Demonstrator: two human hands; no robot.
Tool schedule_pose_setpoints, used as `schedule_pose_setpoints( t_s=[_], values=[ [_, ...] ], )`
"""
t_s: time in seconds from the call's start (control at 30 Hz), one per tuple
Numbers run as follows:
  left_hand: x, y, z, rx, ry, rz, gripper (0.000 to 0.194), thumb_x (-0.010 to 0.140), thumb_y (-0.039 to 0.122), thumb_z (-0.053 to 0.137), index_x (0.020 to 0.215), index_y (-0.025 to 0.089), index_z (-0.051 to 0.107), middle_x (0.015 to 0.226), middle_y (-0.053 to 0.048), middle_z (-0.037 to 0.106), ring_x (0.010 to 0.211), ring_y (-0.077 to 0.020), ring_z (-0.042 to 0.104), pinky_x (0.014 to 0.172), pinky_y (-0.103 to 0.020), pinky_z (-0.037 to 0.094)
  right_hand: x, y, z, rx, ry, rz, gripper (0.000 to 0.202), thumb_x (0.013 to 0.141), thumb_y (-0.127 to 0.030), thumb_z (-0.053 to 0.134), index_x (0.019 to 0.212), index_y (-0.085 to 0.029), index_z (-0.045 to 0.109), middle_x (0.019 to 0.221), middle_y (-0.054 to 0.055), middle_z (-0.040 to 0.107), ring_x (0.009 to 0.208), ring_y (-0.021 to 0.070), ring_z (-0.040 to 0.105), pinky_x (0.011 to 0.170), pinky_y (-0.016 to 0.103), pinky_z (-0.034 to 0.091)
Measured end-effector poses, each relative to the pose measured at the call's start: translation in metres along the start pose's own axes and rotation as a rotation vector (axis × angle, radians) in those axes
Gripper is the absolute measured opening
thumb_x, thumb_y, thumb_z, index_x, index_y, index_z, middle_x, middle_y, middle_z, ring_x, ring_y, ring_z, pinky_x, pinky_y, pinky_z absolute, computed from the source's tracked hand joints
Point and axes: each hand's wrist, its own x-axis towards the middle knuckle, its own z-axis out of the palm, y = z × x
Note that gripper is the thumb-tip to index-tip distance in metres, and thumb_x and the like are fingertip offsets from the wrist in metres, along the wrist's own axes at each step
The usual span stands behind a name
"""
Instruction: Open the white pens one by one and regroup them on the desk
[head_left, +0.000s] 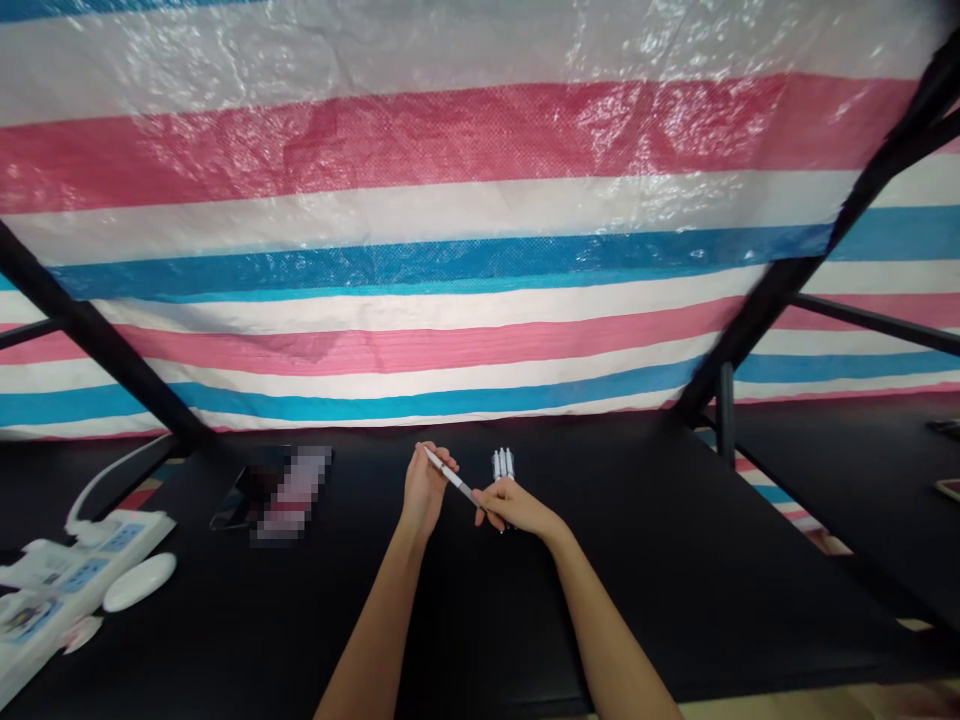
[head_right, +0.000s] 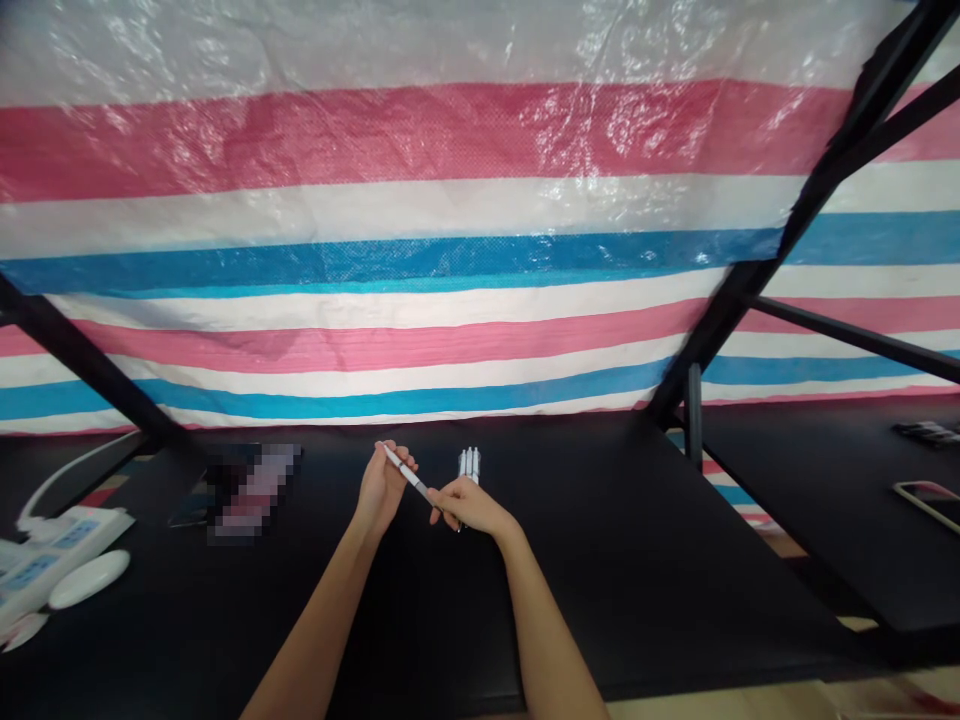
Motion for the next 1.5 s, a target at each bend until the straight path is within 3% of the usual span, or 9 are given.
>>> schedule_pose_setpoints(
  t_s=[0.13,0.27,0.4,0.67,0.87,1.23,1.5],
  values=[
    [-0.001,-0.003,0.003,-0.259,-0.004,-0.176,0.024,0.087,0.039,0.047,0.075,0.019,0.044,0.05,0.008,0.032,0.037,-0.0043,0.031,0.037,-0.014,0.029,0.001,0.0,-0.009,0.028,0.311,-0.037,0.05,0.076,-0.06,0.051,0.055,-0.016,0.061,0.035,-0.006,0.037,0.034,0.0064,0.03,0.04,0.021,0.024],
    [-0.001,-0.006,-0.002,-0.325,-0.088,-0.363,0.037,0.089,0.047,0.036,0.069,0.018,0.042,0.046,0.009,0.023,0.031,-0.0029,0.019,0.028,-0.013,0.012,0.002,0.006,-0.022,0.128,0.597,-0.1,0.049,0.075,-0.061,0.052,0.053,-0.017,0.057,0.036,-0.007,0.034,0.036,0.0072,0.029,0.042,0.023,0.027],
    [0.0,-0.007,-0.008,-0.301,-0.226,-0.552,0.041,0.089,0.045,0.039,0.059,0.018,0.033,0.043,0.01,0.017,0.028,-0.0031,0.015,0.027,-0.014,0.008,0.003,0.012,-0.026,0.199,0.729,-0.1,0.049,0.073,-0.062,0.053,0.054,-0.018,0.056,0.036,-0.007,0.033,0.036,0.0071,0.027,0.04,0.023,0.024],
    [0.006,-0.006,-0.018,-0.332,-0.314,-0.611,0.029,0.085,0.031,0.043,0.06,0.019,0.033,0.042,0.01,0.016,0.028,-0.0036,0.016,0.028,-0.014,0.007,0.003,0.017,-0.03,0.308,0.847,-0.091,0.047,0.071,-0.062,0.055,0.054,-0.018,0.053,0.037,-0.007,0.031,0.034,0.0057,0.023,0.036,0.022,0.016],
    [0.01,-0.003,-0.025,-0.345,-0.253,-0.594,0.027,0.087,0.034,0.043,0.066,0.019,0.038,0.043,0.011,0.016,0.028,-0.0029,0.015,0.028,-0.013,0.008,0.002,0.019,-0.033,0.356,0.888,-0.088,0.046,0.069,-0.061,0.057,0.054,-0.018,0.054,0.038,-0.007,0.031,0.035,0.0054,0.023,0.035,0.022,0.015],
    [0.014,0.023,-0.038,-0.33,-0.152,-0.526,0.028,0.089,0.03,0.035,0.064,0.018,0.038,0.044,0.01,0.016,0.03,-0.0029,0.013,0.028,-0.013,0.006,0.002,0.019,-0.035,0.368,0.89,-0.086,0.045,0.07,-0.059,0.057,0.053,-0.018,0.053,0.037,-0.007,0.032,0.033,0.0053,0.023,0.034,0.023,0.015],
    [0.013,0.027,-0.039,-0.315,-0.162,-0.52,0.027,0.088,0.026,0.034,0.063,0.018,0.039,0.043,0.009,0.017,0.029,-0.0034,0.013,0.027,-0.013,0.007,0.002,0.02,-0.034,0.402,0.901,-0.081,0.044,0.068,-0.058,0.06,0.053,-0.018,0.055,0.037,-0.007,0.032,0.033,0.0047,0.023,0.034,0.022,0.014]
  ],
)
